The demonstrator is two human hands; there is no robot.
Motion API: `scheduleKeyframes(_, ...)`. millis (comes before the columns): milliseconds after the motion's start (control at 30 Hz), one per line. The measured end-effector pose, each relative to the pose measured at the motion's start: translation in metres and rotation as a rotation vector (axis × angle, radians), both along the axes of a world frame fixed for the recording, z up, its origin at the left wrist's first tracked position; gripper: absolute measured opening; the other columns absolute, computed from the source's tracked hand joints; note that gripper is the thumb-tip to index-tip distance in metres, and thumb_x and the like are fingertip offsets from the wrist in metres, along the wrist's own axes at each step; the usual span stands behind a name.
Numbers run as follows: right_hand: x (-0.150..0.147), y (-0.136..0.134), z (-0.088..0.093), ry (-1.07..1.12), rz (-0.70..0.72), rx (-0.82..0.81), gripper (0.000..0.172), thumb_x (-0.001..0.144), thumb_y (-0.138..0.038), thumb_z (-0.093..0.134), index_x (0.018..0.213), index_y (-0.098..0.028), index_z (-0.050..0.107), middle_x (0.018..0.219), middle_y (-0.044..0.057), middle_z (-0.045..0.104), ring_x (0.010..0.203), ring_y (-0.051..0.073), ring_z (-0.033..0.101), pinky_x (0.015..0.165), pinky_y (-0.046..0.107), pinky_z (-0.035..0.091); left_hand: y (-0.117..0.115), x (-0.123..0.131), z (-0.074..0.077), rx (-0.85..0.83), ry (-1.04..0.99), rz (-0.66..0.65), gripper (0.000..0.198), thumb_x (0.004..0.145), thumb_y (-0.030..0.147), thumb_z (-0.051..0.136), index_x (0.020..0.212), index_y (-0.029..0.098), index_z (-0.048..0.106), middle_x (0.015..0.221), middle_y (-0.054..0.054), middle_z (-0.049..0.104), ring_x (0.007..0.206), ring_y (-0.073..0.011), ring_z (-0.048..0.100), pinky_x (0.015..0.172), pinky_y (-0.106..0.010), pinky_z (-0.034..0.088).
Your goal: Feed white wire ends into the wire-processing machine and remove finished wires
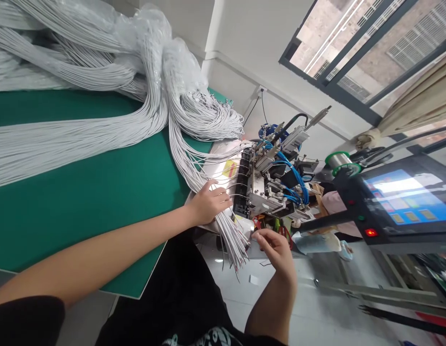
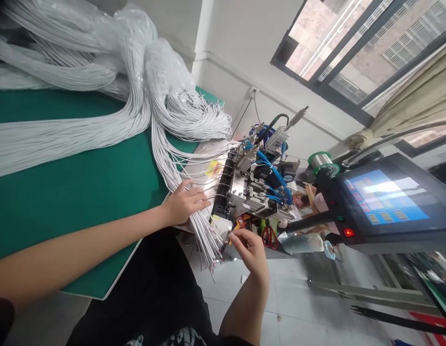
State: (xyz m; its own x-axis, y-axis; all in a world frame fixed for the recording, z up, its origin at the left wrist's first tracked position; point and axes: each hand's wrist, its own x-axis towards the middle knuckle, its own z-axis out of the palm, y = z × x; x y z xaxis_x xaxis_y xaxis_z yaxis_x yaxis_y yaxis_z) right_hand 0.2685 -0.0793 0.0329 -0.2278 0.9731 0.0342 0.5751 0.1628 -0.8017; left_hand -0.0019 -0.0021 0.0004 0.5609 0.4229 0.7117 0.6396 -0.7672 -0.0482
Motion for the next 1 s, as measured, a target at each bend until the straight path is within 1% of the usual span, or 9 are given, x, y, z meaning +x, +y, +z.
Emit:
scheduleKeyframes(100,-0.005,-0.004,0.005,-0.043,0.104,-0.043,0.027,0.085,-0.042,0.063,0.079,-0.016,0.069,0.067,0.003,0.061,0.055,0.013,0.045,0.050,0.024,0.034,0.001,0.001,-0.001,0.015,-0.007,-0.005,0.024,0.089,0.010,0.045,0.099,0.020,0.065,0.093,-0.003,0.070,0.097,-0.0185,0.059,0.102,-0.046,0.026)
scheduleKeyframes(200,-0.008,-0.002,0.004,-0.042,0.115,-0.031,0.025,0.084,-0.040,0.065,0.076,-0.017,0.069,0.067,0.003,0.061,0.055,0.012,0.046,0.051,0.024,0.034,0.001,0.002,-0.001,0.016,-0.013,-0.005,0.026,0.090,0.009,0.044,0.099,0.020,0.065,0.091,-0.003,0.069,0.097,-0.0179,0.059,0.103,-0.045,0.027)
scheduleKeyframes(267,-0.006,0.002,0.000,-0.007,0.074,-0.013,0.025,0.083,-0.040,0.066,0.075,-0.017,0.069,0.067,0.003,0.061,0.055,0.013,0.046,0.051,0.024,0.034,0.000,0.002,0.000,0.025,-0.018,-0.006,0.027,0.092,0.009,0.042,0.099,0.021,0.065,0.087,-0.002,0.068,0.095,-0.0169,0.059,0.103,-0.044,0.028)
scheduleKeyframes(367,-0.002,0.009,-0.009,0.090,-0.054,0.030,0.025,0.082,-0.042,0.067,0.075,-0.017,0.068,0.065,0.001,0.058,0.052,0.012,0.044,0.049,0.025,0.034,0.001,0.003,0.001,0.058,-0.016,-0.019,0.025,0.095,0.012,0.042,0.094,0.022,0.065,0.081,0.000,0.066,0.089,-0.0150,0.058,0.102,-0.043,0.029)
scheduleKeyframes(467,-0.002,0.018,-0.016,0.183,-0.183,0.096,0.026,0.082,-0.043,0.066,0.078,-0.017,0.066,0.067,0.001,0.057,0.058,0.013,0.047,0.054,0.025,0.036,0.004,0.003,-0.001,0.102,-0.034,-0.040,0.018,0.096,0.019,0.047,0.091,0.022,0.065,0.079,0.001,0.064,0.086,-0.0145,0.058,0.101,-0.043,0.029)
scheduleKeyframes(567,-0.007,0.025,-0.019,0.232,-0.264,0.141,0.026,0.082,-0.043,0.066,0.078,-0.017,0.064,0.067,0.001,0.055,0.062,0.014,0.047,0.057,0.025,0.037,0.006,0.004,-0.002,0.133,-0.060,-0.047,0.016,0.096,0.025,0.050,0.087,0.021,0.063,0.077,0.002,0.065,0.086,-0.0149,0.058,0.101,-0.045,0.028)
scheduleKeyframes(667,-0.011,0.029,-0.019,0.264,-0.284,0.125,0.026,0.082,-0.042,0.065,0.076,-0.017,0.063,0.065,-0.001,0.052,0.061,0.013,0.044,0.057,0.024,0.035,0.004,0.005,-0.001,0.104,-0.058,-0.032,0.020,0.097,0.024,0.049,0.082,0.021,0.061,0.077,0.002,0.065,0.087,-0.0142,0.057,0.102,-0.044,0.027)
scheduleKeyframes(867,-0.012,0.034,-0.023,0.352,-0.248,0.009,0.026,0.080,-0.042,0.067,0.078,-0.018,0.061,0.067,-0.001,0.051,0.061,0.012,0.043,0.056,0.023,0.035,0.000,0.005,0.003,0.059,-0.001,0.022,0.021,0.099,0.022,0.046,0.080,0.018,0.056,0.080,0.001,0.064,0.092,-0.0146,0.056,0.101,-0.041,0.028)
scheduleKeyframes(1000,-0.018,0.038,-0.028,0.458,-0.304,0.027,0.028,0.078,-0.045,0.069,0.080,-0.018,0.060,0.067,-0.001,0.051,0.058,0.011,0.042,0.053,0.023,0.034,0.000,0.005,0.005,0.065,0.016,0.017,0.022,0.099,0.022,0.044,0.080,0.017,0.054,0.081,0.001,0.064,0.091,-0.0150,0.056,0.100,-0.040,0.028)
